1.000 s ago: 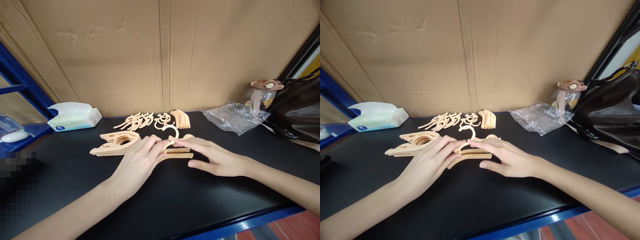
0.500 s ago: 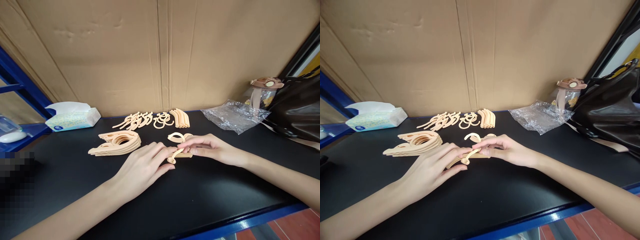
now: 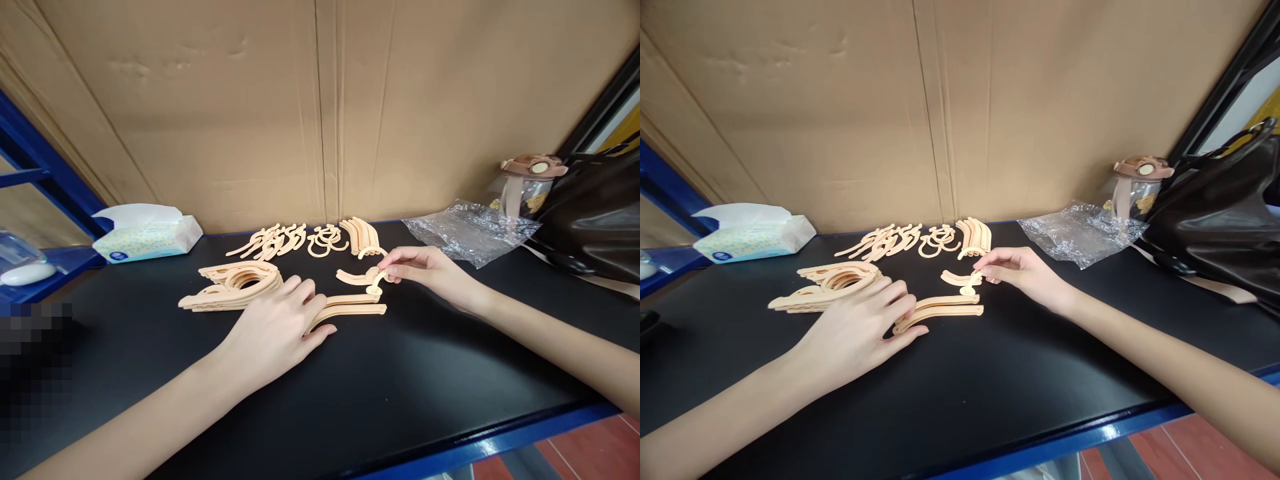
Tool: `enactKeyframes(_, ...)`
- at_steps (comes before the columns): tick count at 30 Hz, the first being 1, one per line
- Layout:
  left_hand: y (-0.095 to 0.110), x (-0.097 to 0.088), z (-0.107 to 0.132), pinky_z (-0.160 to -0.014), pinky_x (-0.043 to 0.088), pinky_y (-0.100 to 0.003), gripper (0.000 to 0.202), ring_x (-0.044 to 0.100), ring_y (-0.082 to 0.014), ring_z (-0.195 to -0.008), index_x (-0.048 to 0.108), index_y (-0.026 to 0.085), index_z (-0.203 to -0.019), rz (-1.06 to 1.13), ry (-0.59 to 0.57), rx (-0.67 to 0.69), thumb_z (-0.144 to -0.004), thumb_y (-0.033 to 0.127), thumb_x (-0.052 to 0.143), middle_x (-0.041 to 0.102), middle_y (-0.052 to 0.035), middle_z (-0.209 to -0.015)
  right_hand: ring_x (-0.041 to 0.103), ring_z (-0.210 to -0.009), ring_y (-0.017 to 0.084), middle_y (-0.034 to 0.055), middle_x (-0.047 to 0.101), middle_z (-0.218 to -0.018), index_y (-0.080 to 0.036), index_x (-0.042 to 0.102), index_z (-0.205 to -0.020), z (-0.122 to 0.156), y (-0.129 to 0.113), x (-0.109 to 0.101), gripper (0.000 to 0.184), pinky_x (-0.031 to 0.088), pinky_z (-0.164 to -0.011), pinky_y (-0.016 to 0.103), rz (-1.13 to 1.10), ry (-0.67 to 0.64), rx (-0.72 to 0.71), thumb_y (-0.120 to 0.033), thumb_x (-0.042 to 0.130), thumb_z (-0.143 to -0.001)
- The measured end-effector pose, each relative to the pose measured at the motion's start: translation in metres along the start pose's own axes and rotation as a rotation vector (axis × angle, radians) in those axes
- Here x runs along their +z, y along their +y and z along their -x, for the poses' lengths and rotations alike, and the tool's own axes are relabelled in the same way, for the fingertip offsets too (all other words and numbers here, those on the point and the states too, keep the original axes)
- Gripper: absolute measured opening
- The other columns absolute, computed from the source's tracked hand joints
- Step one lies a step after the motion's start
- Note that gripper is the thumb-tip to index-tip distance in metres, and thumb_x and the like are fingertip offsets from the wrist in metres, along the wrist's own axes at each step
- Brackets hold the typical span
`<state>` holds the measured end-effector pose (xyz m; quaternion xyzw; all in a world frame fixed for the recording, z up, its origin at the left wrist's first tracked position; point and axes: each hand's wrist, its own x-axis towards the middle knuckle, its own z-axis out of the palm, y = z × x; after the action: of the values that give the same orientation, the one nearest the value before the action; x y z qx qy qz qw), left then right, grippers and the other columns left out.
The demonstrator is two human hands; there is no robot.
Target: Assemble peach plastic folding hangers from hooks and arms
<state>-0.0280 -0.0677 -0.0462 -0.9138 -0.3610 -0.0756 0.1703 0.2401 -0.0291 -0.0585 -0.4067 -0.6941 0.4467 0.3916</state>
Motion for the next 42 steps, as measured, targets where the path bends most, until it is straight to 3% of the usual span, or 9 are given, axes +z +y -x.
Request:
enactKeyframes(6, -0.001, -0.003, 0.001, -0.063, 0.036, -0.031, 0.024, 0.05, -0.019, -0.074, 0.057, 0.017, -0.081, -0.002, -0.042, -0.001, -0.091, 0.038, 0.052, 0.051, -0.0026, -0.079, 0.055, -0.076, 0.013, 0.0035, 0.066, -0.089, -0.019, 0.067, -0.091, 0.001, 0.001, 0.0, 0.024, 0.046, -0.077, 0.03, 0.041, -0.024, -0.014, -0.04, 0.066, -0.08)
enactKeyframes(20, 0.0, 0.002, 0.0, -0.059, 0.032, -0.028, 0.024, 0.049, -0.0161, -0.071, 0.054, 0.016, -0.082, 0.122, 0.021, 0.018, -0.097, 0.031, 0.042, 0.054, -0.0009, -0.08, 0.056, -0.075, 0.013, 0.0028, 0.065, -0.085, -0.019, 0.067, -0.09, -0.001, 0.001, -0.001, 0.023, 0.046, -0.076, 0.031, 0.054, -0.063, -0.019, -0.039, 0.064, -0.081)
enactKeyframes(24, -0.003, -0.002, 0.001, -0.058, 0.032, -0.025, 0.021, 0.048, -0.0134, -0.068, 0.052, 0.018, -0.085, 0.399, 0.057, -0.065, -0.097, 0.032, 0.042, 0.054, 0.0024, -0.077, 0.056, -0.075, 0.012, 0.0019, 0.065, -0.086, -0.019, 0.068, -0.089, -0.001, 0.0, -0.001, 0.021, 0.046, -0.076, 0.03, 0.042, -0.076, -0.003, -0.038, 0.064, -0.081)
enactKeyframes(32, -0.002, -0.003, -0.005, -0.053, 0.032, -0.021, 0.021, 0.042, -0.0093, -0.061, 0.055, 0.022, -0.087, 1.006, -0.045, -0.358, -0.089, 0.042, 0.053, 0.05, 0.0056, -0.073, 0.056, -0.074, 0.012, 0.0027, 0.064, -0.087, -0.018, 0.068, -0.088, 0.0, -0.003, 0.001, 0.021, 0.048, -0.075, 0.03, 0.04, -0.082, 0.012, -0.037, 0.064, -0.081)
enactKeyframes(38, -0.003, -0.005, -0.007, -0.057, 0.035, -0.021, 0.017, 0.042, -0.0087, -0.061, 0.056, 0.02, -0.089, 1.334, -0.016, -0.398, -0.088, 0.037, 0.055, 0.047, 0.0049, -0.07, 0.057, -0.077, 0.013, 0.004, 0.065, -0.092, -0.018, 0.067, -0.089, -0.002, 0.002, 0.001, 0.021, 0.048, -0.077, 0.031, 0.022, -0.104, 0.008, -0.037, 0.063, -0.081)
enactKeyframes(42, -0.003, -0.01, -0.005, -0.058, 0.034, -0.022, 0.024, 0.04, -0.0079, -0.057, 0.059, 0.02, -0.094, 1.479, -0.03, -0.455, -0.088, 0.043, 0.056, 0.045, 0.0051, -0.066, 0.057, -0.077, 0.013, 0.0044, 0.066, -0.094, -0.018, 0.067, -0.089, -0.003, -0.001, 0.0, 0.021, 0.047, -0.076, 0.031, 0.016, -0.108, 0.007, -0.037, 0.064, -0.081)
